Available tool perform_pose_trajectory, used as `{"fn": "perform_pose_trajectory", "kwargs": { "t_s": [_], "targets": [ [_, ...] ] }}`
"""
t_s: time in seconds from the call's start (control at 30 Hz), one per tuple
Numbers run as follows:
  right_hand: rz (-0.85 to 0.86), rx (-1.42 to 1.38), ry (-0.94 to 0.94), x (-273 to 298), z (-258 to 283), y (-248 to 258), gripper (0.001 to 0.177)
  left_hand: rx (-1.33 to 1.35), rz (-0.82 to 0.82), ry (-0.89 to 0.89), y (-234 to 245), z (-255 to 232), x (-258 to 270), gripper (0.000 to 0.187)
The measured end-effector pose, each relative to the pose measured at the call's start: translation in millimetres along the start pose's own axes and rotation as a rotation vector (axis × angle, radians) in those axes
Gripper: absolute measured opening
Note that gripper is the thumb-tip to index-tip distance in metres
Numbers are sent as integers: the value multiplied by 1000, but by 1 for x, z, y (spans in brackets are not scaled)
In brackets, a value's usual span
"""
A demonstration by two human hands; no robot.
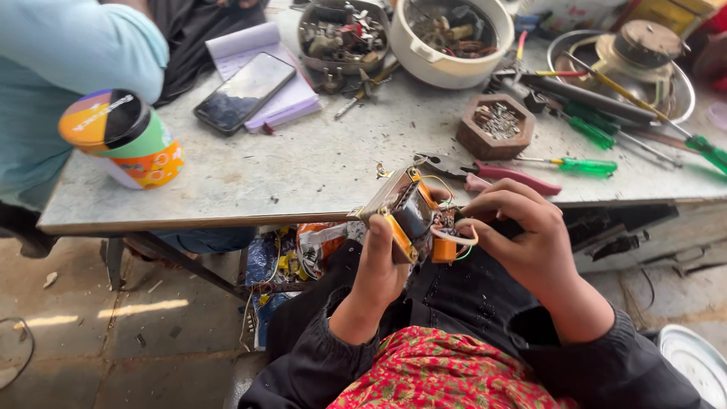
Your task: The person uses pliers to cut wires on a small electronic device held in their left hand. They then use a hammer to strike a component on the device and continue manipulating the wires and parts by hand.
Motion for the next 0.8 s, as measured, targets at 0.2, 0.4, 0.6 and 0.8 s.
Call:
{"fn": "perform_pose_trajectory", "kwargs": {
  "t_s": [0.2,0.4,0.6,0.8],
  "targets": [
    [-23,1,88,2,11,0,15,-118,37,49,-1,2,5,97],
    [-24,-16,-10,17,9,3,15,-185,121,5,-21,-1,2,114],
    [-69,124,139,30,18,8,17,-195,151,20,-26,4,7,117],
    [-30,47,74,33,14,13,18,-227,178,45,-29,2,9,119]
  ]
}}
Point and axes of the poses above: each hand's wrist, its own x-axis away from the middle knuckle, its own y-axis out of the back of the hand, z = x × y, the point moved 4 cm from there along -x, towards the middle knuckle, and after that the axes turned 6 degrees about y, right-handed, at the moved point
